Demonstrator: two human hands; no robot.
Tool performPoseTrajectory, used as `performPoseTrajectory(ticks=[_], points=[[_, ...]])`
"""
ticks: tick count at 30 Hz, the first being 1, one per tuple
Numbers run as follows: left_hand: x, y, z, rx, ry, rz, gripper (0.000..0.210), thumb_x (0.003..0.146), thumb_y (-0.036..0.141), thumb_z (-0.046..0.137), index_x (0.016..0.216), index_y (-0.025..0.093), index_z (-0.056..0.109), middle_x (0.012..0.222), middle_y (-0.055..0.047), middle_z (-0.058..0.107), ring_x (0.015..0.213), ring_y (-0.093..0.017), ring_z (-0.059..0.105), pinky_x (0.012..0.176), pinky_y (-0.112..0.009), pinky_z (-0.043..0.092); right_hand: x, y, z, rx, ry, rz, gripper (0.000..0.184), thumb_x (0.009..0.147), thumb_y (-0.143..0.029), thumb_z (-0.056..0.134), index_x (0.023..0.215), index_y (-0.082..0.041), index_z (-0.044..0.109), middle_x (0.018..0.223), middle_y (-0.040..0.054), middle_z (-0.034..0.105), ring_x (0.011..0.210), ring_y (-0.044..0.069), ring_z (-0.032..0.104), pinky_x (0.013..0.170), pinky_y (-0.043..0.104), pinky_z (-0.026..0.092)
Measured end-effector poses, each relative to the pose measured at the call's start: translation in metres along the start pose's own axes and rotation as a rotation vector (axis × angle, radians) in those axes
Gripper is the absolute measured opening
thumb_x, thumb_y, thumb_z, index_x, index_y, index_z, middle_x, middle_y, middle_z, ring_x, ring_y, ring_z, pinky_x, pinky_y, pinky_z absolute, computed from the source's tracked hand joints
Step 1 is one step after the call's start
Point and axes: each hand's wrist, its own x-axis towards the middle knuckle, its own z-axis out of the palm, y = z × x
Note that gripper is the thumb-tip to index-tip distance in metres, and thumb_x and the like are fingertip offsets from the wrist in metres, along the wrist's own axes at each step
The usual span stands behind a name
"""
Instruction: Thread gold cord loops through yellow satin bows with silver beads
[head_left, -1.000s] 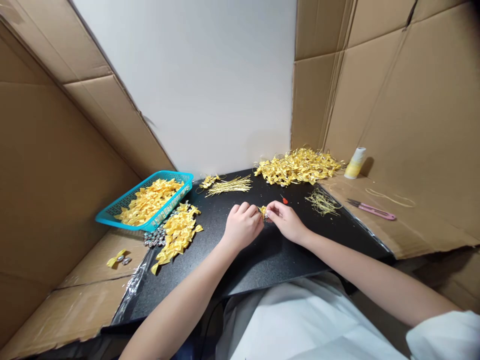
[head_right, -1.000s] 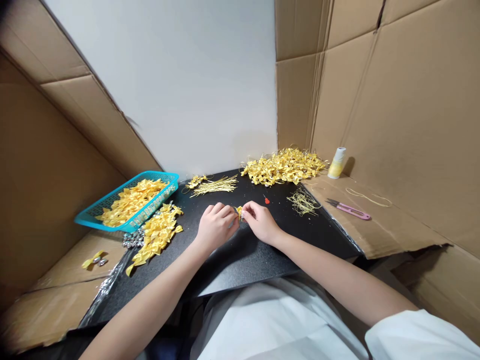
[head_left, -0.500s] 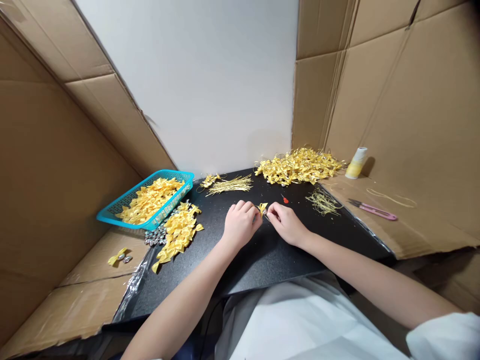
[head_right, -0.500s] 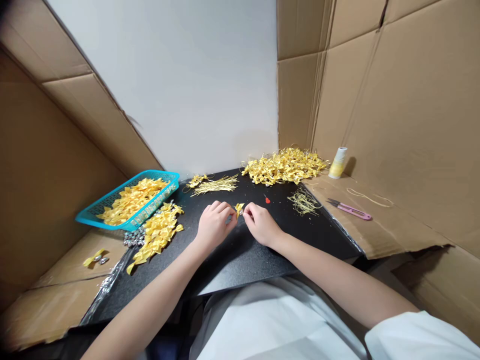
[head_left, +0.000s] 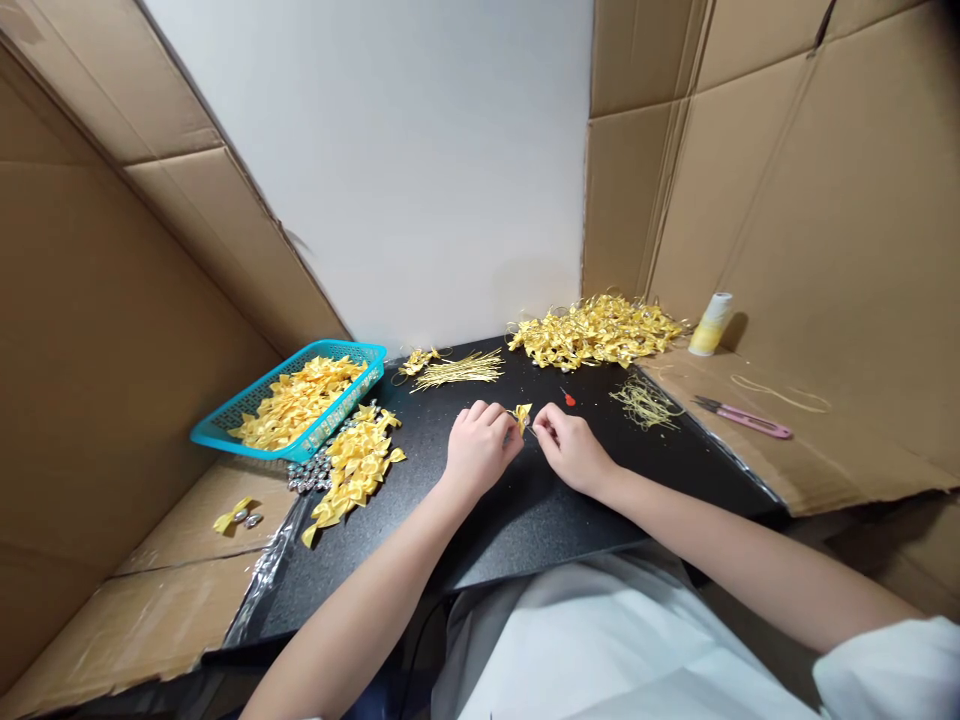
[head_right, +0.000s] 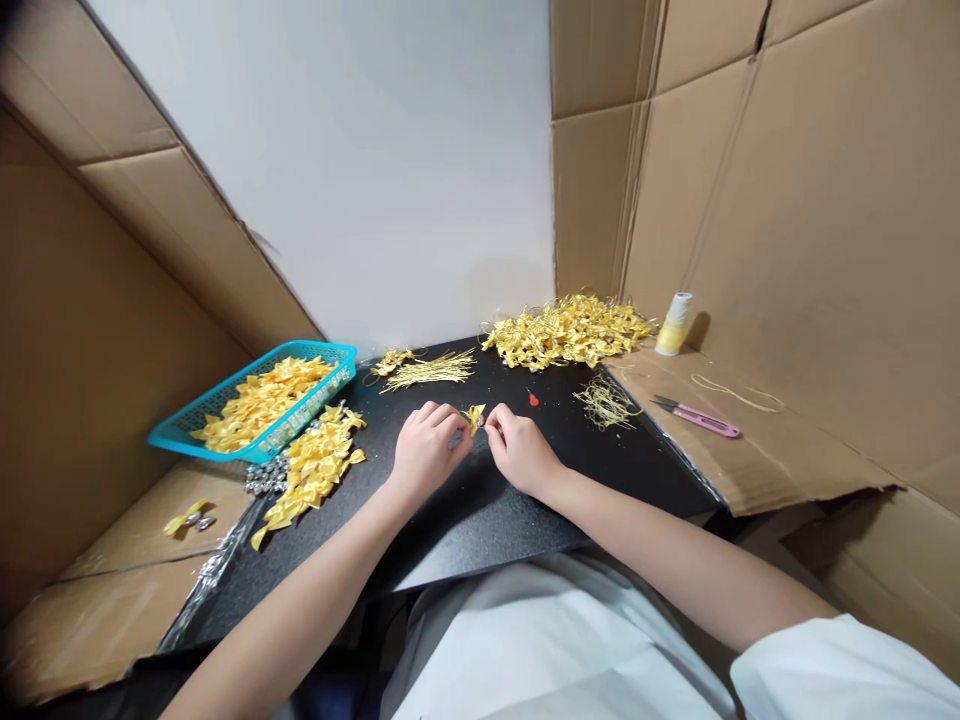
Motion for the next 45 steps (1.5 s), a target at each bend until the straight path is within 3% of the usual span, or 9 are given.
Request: performPoseTrajectory(ticks=[19,24,36,45], points=[[-0.001,-0.001,0.000,-0.092,0.023,-0.041,0.013,0.084,0.019,0.057,0.071,0.019,0.059,0.076,-0.003,0.064,0.072,-0.017,0.052,0.065,-0.030,0.038,-0.002,-0.003,0.001,0.040,-0.024,0.026,0.013,0.089,-0.017,0.042,0.078,-0.022,0.045,0.056,-0.0027,0.054,0.049,0.015,0.052,0.055,0.025,0.034],[-0.001,0.000,0.001,-0.078,0.040,-0.039,0.014,0.084,0.019,0.058,0.071,0.020,0.058,0.075,-0.002,0.065,0.072,-0.017,0.052,0.066,-0.030,0.037,-0.002,-0.002,0.003,0.052,-0.015,0.031,0.012,0.090,-0.018,0.040,0.081,-0.022,0.046,0.062,-0.0006,0.057,0.055,0.016,0.056,0.059,0.026,0.038],[-0.004,0.010,0.000,0.075,0.278,0.014,0.014,0.085,0.019,0.059,0.071,0.020,0.058,0.068,0.000,0.063,0.070,-0.018,0.049,0.065,-0.031,0.032,-0.007,-0.008,0.009,0.092,0.041,0.023,0.011,0.091,-0.022,0.039,0.081,-0.022,0.044,0.057,-0.0015,0.056,0.051,0.016,0.055,0.057,0.026,0.038],[-0.002,0.012,0.000,0.099,0.371,0.062,0.017,0.082,0.017,0.061,0.067,0.020,0.055,0.064,0.000,0.061,0.067,-0.017,0.048,0.064,-0.030,0.031,-0.009,-0.009,0.014,0.158,0.063,0.051,0.011,0.091,-0.025,0.039,0.081,-0.022,0.042,0.053,-0.0033,0.053,0.047,0.014,0.051,0.054,0.025,0.037]])
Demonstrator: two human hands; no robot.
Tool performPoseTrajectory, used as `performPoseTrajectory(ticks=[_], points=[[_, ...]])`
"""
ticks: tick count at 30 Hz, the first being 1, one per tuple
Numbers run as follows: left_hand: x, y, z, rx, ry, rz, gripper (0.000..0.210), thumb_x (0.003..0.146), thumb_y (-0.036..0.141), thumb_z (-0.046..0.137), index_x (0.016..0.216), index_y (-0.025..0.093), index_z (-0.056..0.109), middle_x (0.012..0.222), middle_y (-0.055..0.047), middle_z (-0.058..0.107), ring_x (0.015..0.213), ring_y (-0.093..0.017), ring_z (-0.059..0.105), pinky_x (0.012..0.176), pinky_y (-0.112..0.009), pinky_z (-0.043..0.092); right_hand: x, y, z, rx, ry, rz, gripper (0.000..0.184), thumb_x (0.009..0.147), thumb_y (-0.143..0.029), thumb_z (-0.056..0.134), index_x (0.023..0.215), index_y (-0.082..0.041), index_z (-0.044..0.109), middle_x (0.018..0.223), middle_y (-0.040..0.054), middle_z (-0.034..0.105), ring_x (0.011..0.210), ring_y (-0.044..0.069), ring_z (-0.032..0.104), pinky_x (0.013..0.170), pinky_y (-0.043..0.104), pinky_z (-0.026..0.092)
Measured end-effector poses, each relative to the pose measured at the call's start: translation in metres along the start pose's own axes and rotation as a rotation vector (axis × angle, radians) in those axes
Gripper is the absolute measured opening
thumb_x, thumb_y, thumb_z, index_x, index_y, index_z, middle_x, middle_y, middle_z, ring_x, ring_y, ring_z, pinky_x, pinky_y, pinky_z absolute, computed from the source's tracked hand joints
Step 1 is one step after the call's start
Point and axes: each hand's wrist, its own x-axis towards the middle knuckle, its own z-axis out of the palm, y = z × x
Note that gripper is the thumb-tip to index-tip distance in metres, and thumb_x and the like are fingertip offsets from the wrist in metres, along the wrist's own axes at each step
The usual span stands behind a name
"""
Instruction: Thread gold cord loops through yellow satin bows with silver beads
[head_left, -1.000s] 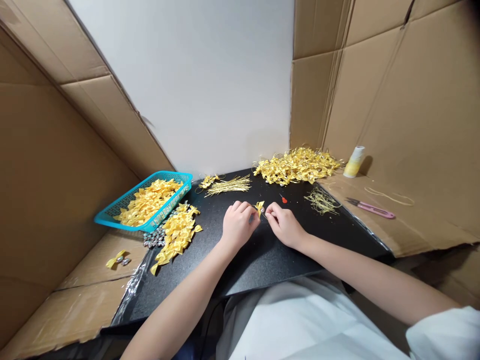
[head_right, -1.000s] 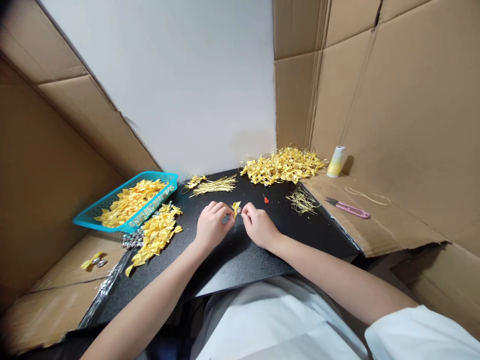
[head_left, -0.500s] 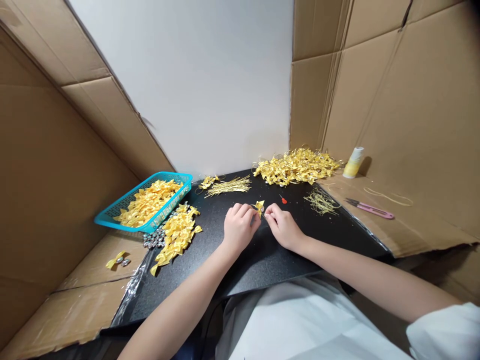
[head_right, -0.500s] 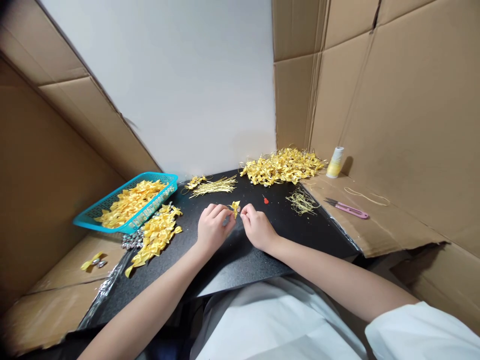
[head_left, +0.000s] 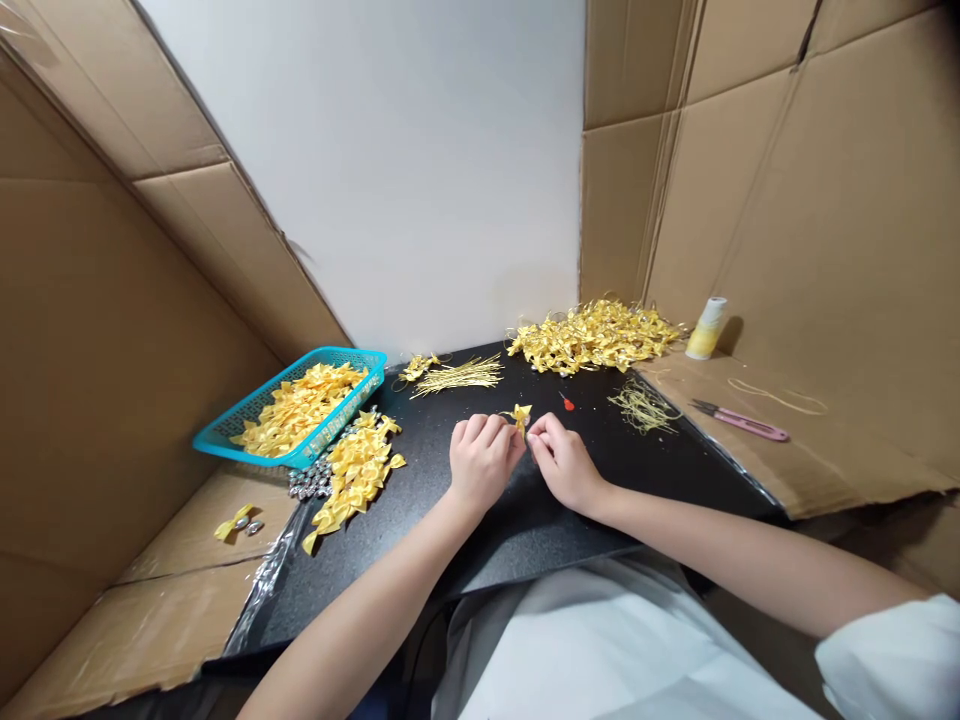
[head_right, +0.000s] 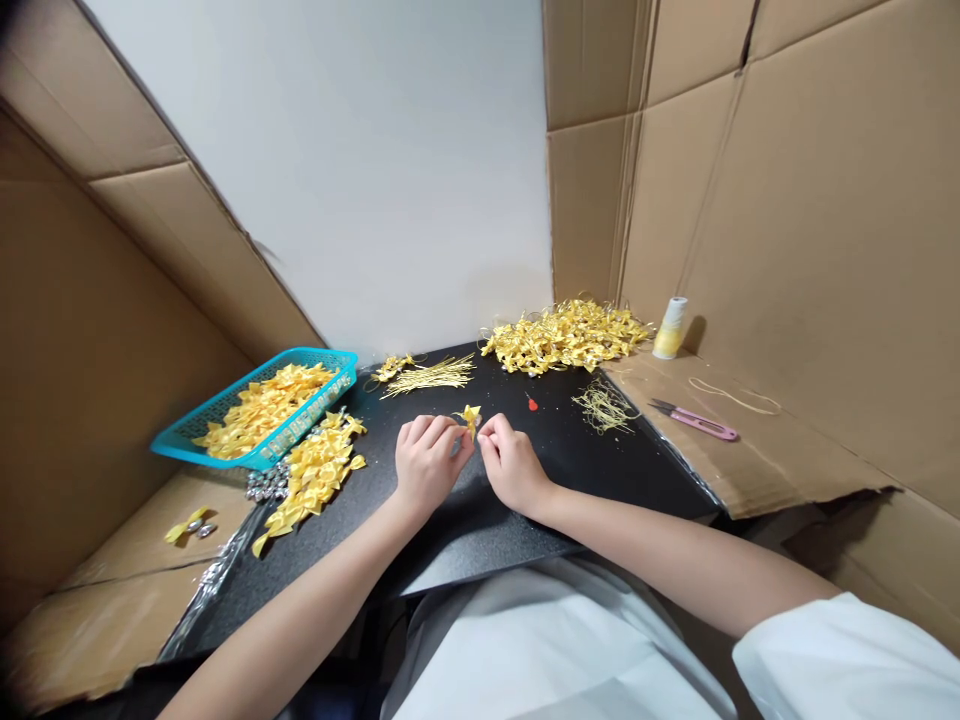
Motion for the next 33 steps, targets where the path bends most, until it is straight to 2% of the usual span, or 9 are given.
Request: performPoseTrajectory(ticks=[11,16,19,22,24,26,27,29,33], points=[[-0.002,0.002,0.002,-0.051,0.008,0.028,0.014,0.081,0.015,0.061,0.069,0.019,0.057,0.068,0.000,0.064,0.067,-0.016,0.049,0.065,-0.030,0.032,0.001,0.003,0.005,0.193,-0.016,0.087,0.012,0.091,-0.031,0.041,0.081,-0.023,0.041,0.050,-0.0066,0.047,0.045,0.012,0.045,0.050,0.024,0.034],[0.000,0.000,0.000,-0.089,-0.039,-0.031,0.010,0.083,0.019,0.061,0.074,0.020,0.059,0.070,-0.001,0.065,0.071,-0.018,0.050,0.067,-0.032,0.032,0.005,0.006,0.006,0.318,-0.049,0.165,0.017,0.090,-0.038,0.044,0.082,-0.023,0.044,0.053,-0.0056,0.053,0.048,0.012,0.049,0.053,0.025,0.037],[-0.001,-0.004,-0.001,-0.258,-0.049,-0.259,0.002,0.083,0.021,0.060,0.082,0.020,0.059,0.082,-0.003,0.064,0.080,-0.019,0.052,0.073,-0.032,0.035,0.009,0.009,0.007,0.501,-0.072,0.244,0.025,0.086,-0.046,0.051,0.083,-0.022,0.047,0.054,-0.0050,0.055,0.049,0.012,0.048,0.052,0.025,0.037],[-0.004,-0.007,0.003,-0.532,-0.003,-0.673,0.018,0.079,0.029,0.063,0.090,0.018,0.053,0.089,-0.005,0.057,0.083,-0.018,0.052,0.074,-0.031,0.040,0.014,0.011,0.007,0.697,-0.081,0.342,0.036,0.077,-0.055,0.061,0.080,-0.021,0.048,0.054,-0.0048,0.055,0.051,0.012,0.049,0.052,0.025,0.037],[-0.006,-0.005,0.007,-0.830,-0.128,-0.875,0.025,0.077,0.035,0.065,0.090,0.018,0.053,0.084,-0.003,0.055,0.076,-0.016,0.052,0.069,-0.028,0.041,0.016,0.011,0.007,0.750,-0.088,0.377,0.041,0.072,-0.058,0.065,0.079,-0.021,0.050,0.057,-0.0037,0.057,0.054,0.012,0.051,0.054,0.026,0.038],[-0.007,0.001,0.010,-1.136,-0.328,-0.963,0.027,0.076,0.040,0.065,0.086,0.017,0.056,0.076,0.000,0.056,0.069,-0.013,0.052,0.066,-0.026,0.040,0.017,0.012,0.006,0.760,-0.093,0.393,0.042,0.070,-0.059,0.067,0.079,-0.020,0.052,0.060,-0.0024,0.058,0.056,0.012,0.052,0.055,0.026,0.039],[-0.007,0.004,0.011,-1.243,-0.386,-0.997,0.028,0.076,0.042,0.065,0.082,0.016,0.057,0.071,0.000,0.057,0.066,-0.012,0.051,0.065,-0.025,0.040,0.017,0.012,0.006,0.764,-0.093,0.402,0.042,0.070,-0.058,0.067,0.079,-0.019,0.053,0.061,-0.0021,0.058,0.056,0.012,0.053,0.055,0.026,0.039],[-0.006,0.010,0.012,-1.355,-0.393,-1.103,0.030,0.074,0.045,0.067,0.075,0.016,0.059,0.065,0.001,0.058,0.063,-0.011,0.051,0.062,-0.023,0.039,0.017,0.013,0.006,0.768,-0.090,0.415,0.041,0.069,-0.057,0.068,0.078,-0.019,0.055,0.061,-0.0019,0.058,0.057,0.012,0.053,0.055,0.027,0.039],[-0.005,0.013,0.013,-1.416,-0.344,-1.279,0.030,0.067,0.043,0.075,0.069,0.014,0.065,0.062,0.001,0.060,0.057,-0.008,0.049,0.056,-0.020,0.036,0.017,0.014,0.006,0.760,-0.057,0.413,0.037,0.068,-0.052,0.072,0.079,-0.019,0.059,0.068,-0.0011,0.061,0.064,0.013,0.055,0.063,0.028,0.043]])
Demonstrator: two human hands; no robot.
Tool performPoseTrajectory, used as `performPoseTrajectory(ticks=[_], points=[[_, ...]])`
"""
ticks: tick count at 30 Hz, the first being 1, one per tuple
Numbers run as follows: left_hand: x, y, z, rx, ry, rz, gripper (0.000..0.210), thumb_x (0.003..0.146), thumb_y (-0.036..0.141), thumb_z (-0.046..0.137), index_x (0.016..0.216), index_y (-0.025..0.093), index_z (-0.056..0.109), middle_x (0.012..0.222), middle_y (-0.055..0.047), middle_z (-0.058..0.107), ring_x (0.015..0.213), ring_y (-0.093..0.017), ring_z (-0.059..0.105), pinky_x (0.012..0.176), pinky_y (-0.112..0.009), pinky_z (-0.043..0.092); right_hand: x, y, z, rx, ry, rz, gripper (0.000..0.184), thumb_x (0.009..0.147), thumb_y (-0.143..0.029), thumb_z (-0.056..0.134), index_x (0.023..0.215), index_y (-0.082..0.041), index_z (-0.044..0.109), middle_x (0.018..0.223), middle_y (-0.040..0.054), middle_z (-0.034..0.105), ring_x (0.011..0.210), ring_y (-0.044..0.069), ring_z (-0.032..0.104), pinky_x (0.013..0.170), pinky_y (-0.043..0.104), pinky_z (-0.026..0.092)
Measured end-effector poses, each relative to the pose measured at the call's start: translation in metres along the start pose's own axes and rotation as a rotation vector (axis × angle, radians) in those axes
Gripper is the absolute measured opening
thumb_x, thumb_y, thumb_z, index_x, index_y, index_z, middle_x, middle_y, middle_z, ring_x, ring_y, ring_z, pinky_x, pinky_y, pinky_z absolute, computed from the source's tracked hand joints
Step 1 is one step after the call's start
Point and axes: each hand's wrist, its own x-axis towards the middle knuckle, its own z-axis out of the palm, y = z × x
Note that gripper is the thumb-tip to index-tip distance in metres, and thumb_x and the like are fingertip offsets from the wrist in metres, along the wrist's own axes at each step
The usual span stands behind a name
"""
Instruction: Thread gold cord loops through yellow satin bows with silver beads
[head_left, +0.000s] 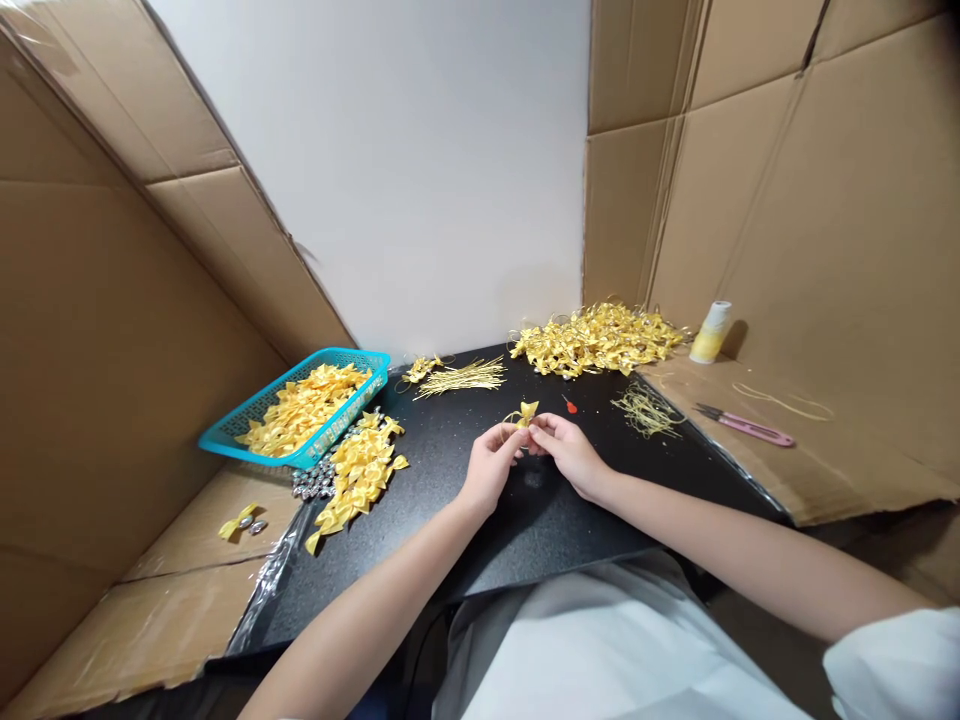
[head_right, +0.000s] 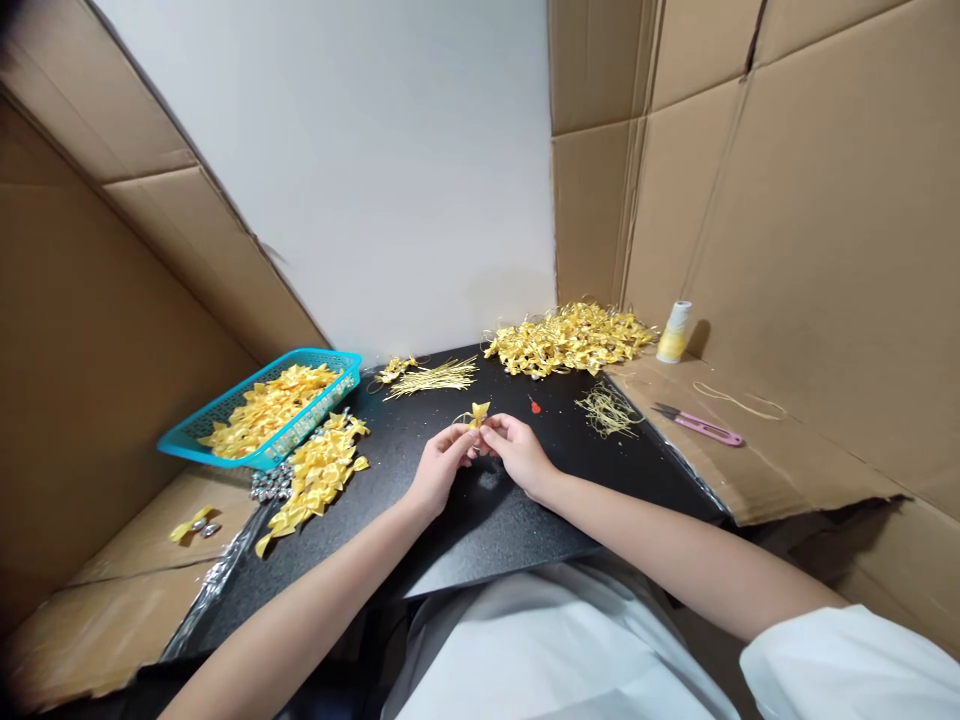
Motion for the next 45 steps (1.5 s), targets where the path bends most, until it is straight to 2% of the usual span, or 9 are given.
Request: performPoseTrajectory(ticks=[5,13,16,20,25,28,31,39,45], points=[[0.003,0.000,-0.004,-0.071,0.031,-0.042,0.031,0.061,0.042,0.078,0.070,0.014,0.067,0.063,0.002,0.059,0.054,-0.006,0.047,0.055,-0.019,0.038,0.002,0.003,-0.003,-0.099,0.046,-0.078,0.033,0.069,-0.050,0.071,0.077,-0.019,0.063,0.077,0.0009,0.065,0.075,0.016,0.058,0.074,0.031,0.045],[0.003,0.010,-0.006,-0.118,0.049,-0.164,0.038,0.055,0.037,0.083,0.081,0.014,0.067,0.072,-0.001,0.063,0.057,-0.007,0.055,0.053,-0.018,0.041,0.003,0.000,-0.006,-0.201,0.005,-0.100,0.028,0.068,-0.043,0.073,0.076,-0.019,0.062,0.073,-0.0005,0.063,0.070,0.015,0.056,0.072,0.031,0.044],[0.004,0.012,-0.008,-0.059,0.152,-0.107,0.042,0.056,0.037,0.082,0.090,0.017,0.065,0.082,-0.001,0.066,0.065,-0.009,0.058,0.054,-0.019,0.042,0.003,-0.004,-0.006,-0.111,0.022,-0.017,0.030,0.063,-0.042,0.076,0.074,-0.018,0.061,0.073,-0.0012,0.062,0.071,0.014,0.056,0.073,0.030,0.043],[0.008,0.012,-0.013,0.001,0.248,-0.006,0.033,0.061,0.041,0.077,0.076,0.016,0.061,0.077,0.000,0.063,0.064,-0.009,0.055,0.054,-0.018,0.039,0.004,-0.005,-0.008,-0.049,0.047,0.064,0.035,0.062,-0.045,0.075,0.077,-0.017,0.061,0.071,-0.0016,0.061,0.067,0.011,0.053,0.065,0.026,0.040],[0.011,0.011,-0.017,-0.095,0.187,-0.056,0.032,0.067,0.045,0.071,0.072,0.015,0.061,0.069,0.001,0.060,0.053,-0.004,0.047,0.049,-0.017,0.035,0.006,-0.005,-0.011,-0.028,0.043,0.120,0.038,0.060,-0.046,0.075,0.076,-0.016,0.058,0.064,-0.0031,0.057,0.056,0.008,0.046,0.058,0.024,0.036],[0.009,0.010,-0.014,-0.068,0.055,-0.173,0.037,0.063,0.046,0.076,0.071,0.011,0.065,0.062,-0.001,0.059,0.046,-0.005,0.045,0.045,-0.018,0.033,0.005,-0.005,-0.010,-0.037,0.042,0.117,0.039,0.060,-0.047,0.075,0.077,-0.016,0.059,0.065,-0.0029,0.058,0.057,0.008,0.047,0.058,0.024,0.036],[0.006,0.010,-0.010,-0.069,-0.066,-0.268,0.043,0.063,0.049,0.077,0.078,0.009,0.068,0.067,-0.005,0.063,0.047,-0.005,0.049,0.045,-0.018,0.035,0.004,-0.005,-0.009,-0.067,0.039,0.089,0.039,0.061,-0.048,0.074,0.077,-0.016,0.060,0.067,-0.0021,0.059,0.060,0.010,0.049,0.059,0.025,0.036],[0.007,0.011,-0.012,-0.124,-0.054,-0.255,0.042,0.051,0.042,0.086,0.075,0.012,0.071,0.074,-0.006,0.068,0.050,-0.004,0.050,0.048,-0.017,0.037,0.003,-0.002,-0.010,-0.216,0.039,-0.060,0.028,0.067,-0.043,0.072,0.074,-0.017,0.065,0.072,-0.0001,0.065,0.070,0.014,0.055,0.074,0.031,0.042],[0.009,0.007,-0.013,-0.148,-0.048,-0.266,0.041,0.049,0.038,0.088,0.076,0.012,0.072,0.069,-0.005,0.065,0.050,-0.004,0.049,0.048,-0.018,0.037,0.004,-0.003,-0.013,-0.333,0.049,-0.155,0.019,0.071,-0.038,0.070,0.073,-0.019,0.067,0.071,0.0010,0.062,0.065,0.015,0.052,0.066,0.031,0.042]])
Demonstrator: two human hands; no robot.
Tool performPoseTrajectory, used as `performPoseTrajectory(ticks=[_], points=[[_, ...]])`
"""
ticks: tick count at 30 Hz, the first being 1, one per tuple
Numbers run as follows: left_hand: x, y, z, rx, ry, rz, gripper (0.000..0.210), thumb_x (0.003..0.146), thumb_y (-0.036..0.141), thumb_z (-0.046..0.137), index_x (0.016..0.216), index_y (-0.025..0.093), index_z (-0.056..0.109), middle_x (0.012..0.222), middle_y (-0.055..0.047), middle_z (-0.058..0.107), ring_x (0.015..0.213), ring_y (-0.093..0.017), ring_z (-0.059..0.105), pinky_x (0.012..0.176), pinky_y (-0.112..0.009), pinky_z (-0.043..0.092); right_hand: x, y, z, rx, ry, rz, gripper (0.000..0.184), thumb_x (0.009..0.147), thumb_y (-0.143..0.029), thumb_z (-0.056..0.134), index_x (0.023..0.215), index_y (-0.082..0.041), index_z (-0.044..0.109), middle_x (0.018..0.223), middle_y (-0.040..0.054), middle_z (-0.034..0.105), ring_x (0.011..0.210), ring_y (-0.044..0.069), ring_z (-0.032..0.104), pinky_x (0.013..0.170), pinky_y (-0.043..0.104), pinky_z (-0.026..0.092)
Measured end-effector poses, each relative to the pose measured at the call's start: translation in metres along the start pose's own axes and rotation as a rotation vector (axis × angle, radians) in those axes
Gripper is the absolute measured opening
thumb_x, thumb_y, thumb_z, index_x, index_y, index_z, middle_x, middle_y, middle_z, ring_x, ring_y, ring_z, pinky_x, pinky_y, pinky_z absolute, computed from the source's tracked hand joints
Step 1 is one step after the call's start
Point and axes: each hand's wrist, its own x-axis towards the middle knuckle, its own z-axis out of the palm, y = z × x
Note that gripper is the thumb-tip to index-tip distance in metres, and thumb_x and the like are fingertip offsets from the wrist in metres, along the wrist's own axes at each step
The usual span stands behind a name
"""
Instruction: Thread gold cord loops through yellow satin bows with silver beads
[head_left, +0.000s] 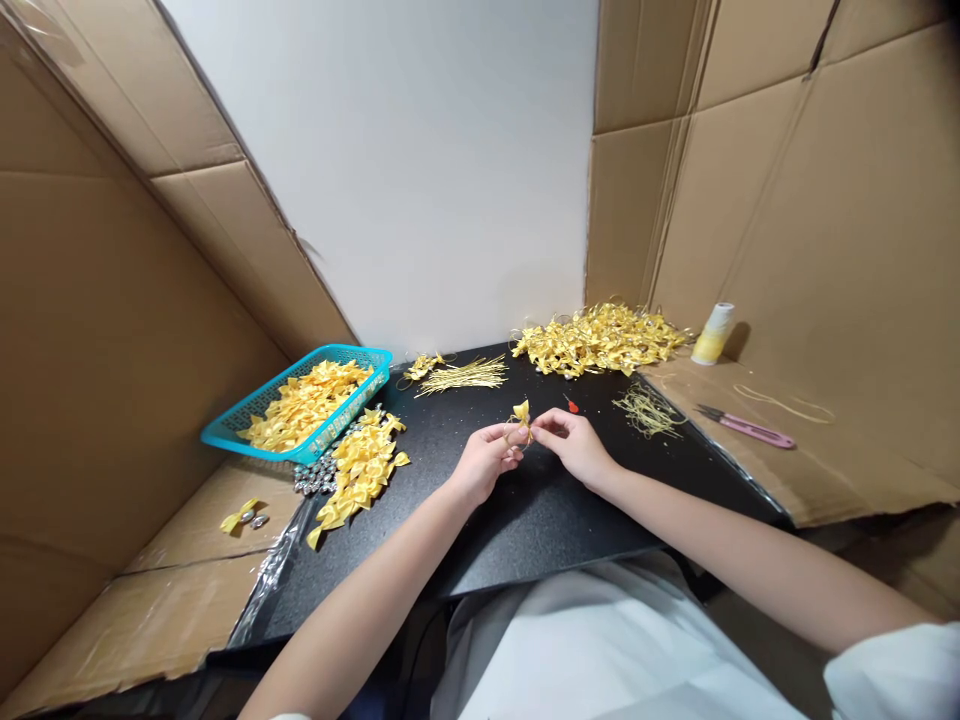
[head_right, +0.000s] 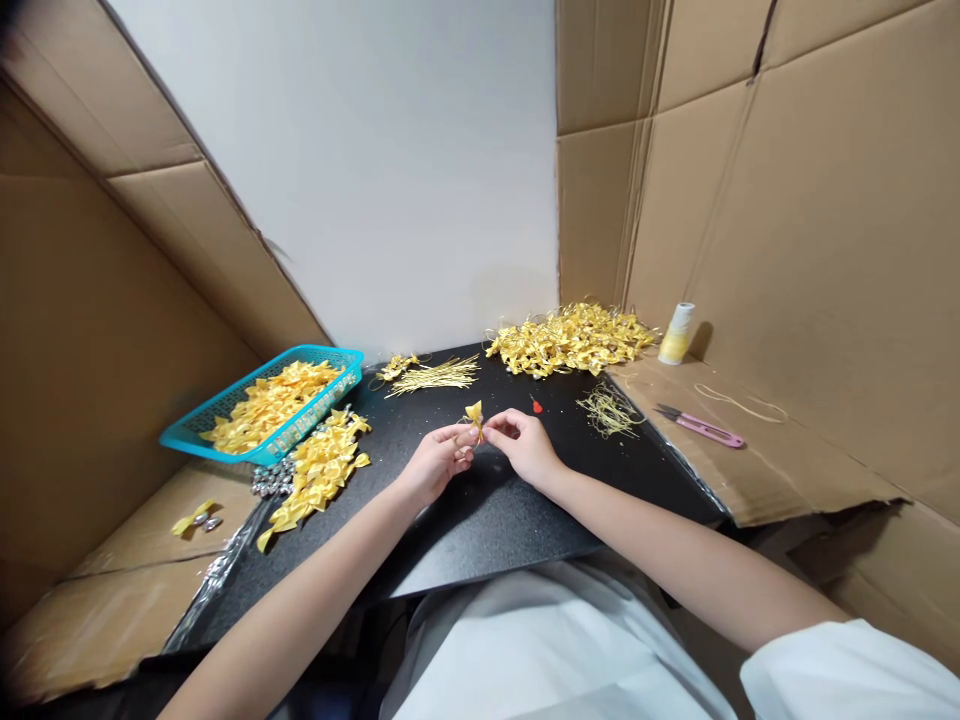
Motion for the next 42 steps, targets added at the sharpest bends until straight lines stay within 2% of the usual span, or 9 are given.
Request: performPoseTrajectory(ticks=[3,6,8,11,15,25,31,42], points=[[0.000,0.001,-0.001,-0.010,0.016,0.018,0.040,0.048,0.038,0.088,0.074,0.012,0.071,0.067,-0.003,0.063,0.050,-0.004,0.048,0.048,-0.017,0.038,-0.003,-0.006,-0.002,-0.199,0.045,-0.182,0.011,0.077,-0.030,0.065,0.073,-0.020,0.068,0.074,0.0027,0.062,0.067,0.016,0.052,0.063,0.031,0.041],[0.000,0.003,-0.001,-0.007,0.044,0.042,0.040,0.047,0.039,0.088,0.071,0.012,0.070,0.066,-0.002,0.063,0.050,-0.004,0.049,0.050,-0.018,0.040,-0.008,-0.015,-0.003,-0.377,0.123,-0.371,0.004,0.079,-0.022,0.064,0.077,-0.021,0.067,0.079,0.0039,0.063,0.077,0.019,0.055,0.070,0.033,0.043],[-0.002,0.004,0.000,0.013,0.060,0.055,0.040,0.047,0.039,0.087,0.070,0.012,0.069,0.067,-0.004,0.065,0.051,-0.006,0.052,0.050,-0.020,0.042,-0.010,-0.019,-0.003,-0.454,0.174,-0.457,0.005,0.080,-0.019,0.063,0.079,-0.022,0.067,0.083,0.0044,0.063,0.082,0.020,0.055,0.075,0.035,0.044],[-0.005,0.005,0.002,0.058,0.071,0.079,0.037,0.047,0.038,0.087,0.067,0.012,0.068,0.062,-0.004,0.065,0.051,-0.009,0.055,0.049,-0.020,0.041,-0.011,-0.022,-0.003,-0.516,0.177,-0.525,0.009,0.082,-0.021,0.063,0.077,-0.023,0.070,0.083,0.0048,0.061,0.083,0.021,0.054,0.079,0.037,0.044],[-0.008,0.004,0.006,0.157,0.089,0.173,0.034,0.050,0.036,0.086,0.067,0.012,0.069,0.056,-0.002,0.063,0.049,-0.009,0.054,0.048,-0.020,0.041,-0.011,-0.018,-0.001,-0.556,0.168,-0.521,0.008,0.081,-0.024,0.065,0.079,-0.024,0.072,0.083,0.0049,0.060,0.082,0.021,0.054,0.080,0.038,0.044],[-0.010,-0.002,0.005,0.498,0.166,0.493,0.017,0.068,0.032,0.074,0.073,0.016,0.073,0.064,-0.002,0.069,0.054,-0.011,0.056,0.054,-0.022,0.043,-0.010,-0.015,0.002,-0.547,0.161,-0.453,0.005,0.080,-0.020,0.065,0.080,-0.023,0.070,0.082,0.0047,0.061,0.082,0.021,0.054,0.081,0.039,0.043],[-0.012,-0.002,0.005,0.576,0.163,0.543,0.015,0.071,0.031,0.071,0.073,0.017,0.073,0.067,-0.003,0.070,0.056,-0.013,0.059,0.056,-0.023,0.045,-0.009,-0.014,0.003,-0.498,0.143,-0.422,0.008,0.080,-0.018,0.064,0.073,-0.021,0.066,0.080,0.0046,0.061,0.081,0.021,0.054,0.077,0.037,0.043],[-0.014,0.000,0.005,0.788,0.191,0.637,0.012,0.074,0.026,0.066,0.073,0.016,0.072,0.065,-0.002,0.070,0.057,-0.012,0.060,0.059,-0.022,0.046,-0.009,-0.010,0.005,-0.536,0.171,-0.467,0.011,0.078,-0.015,0.064,0.069,-0.020,0.060,0.078,0.0022,0.061,0.077,0.019,0.054,0.076,0.035,0.043]])
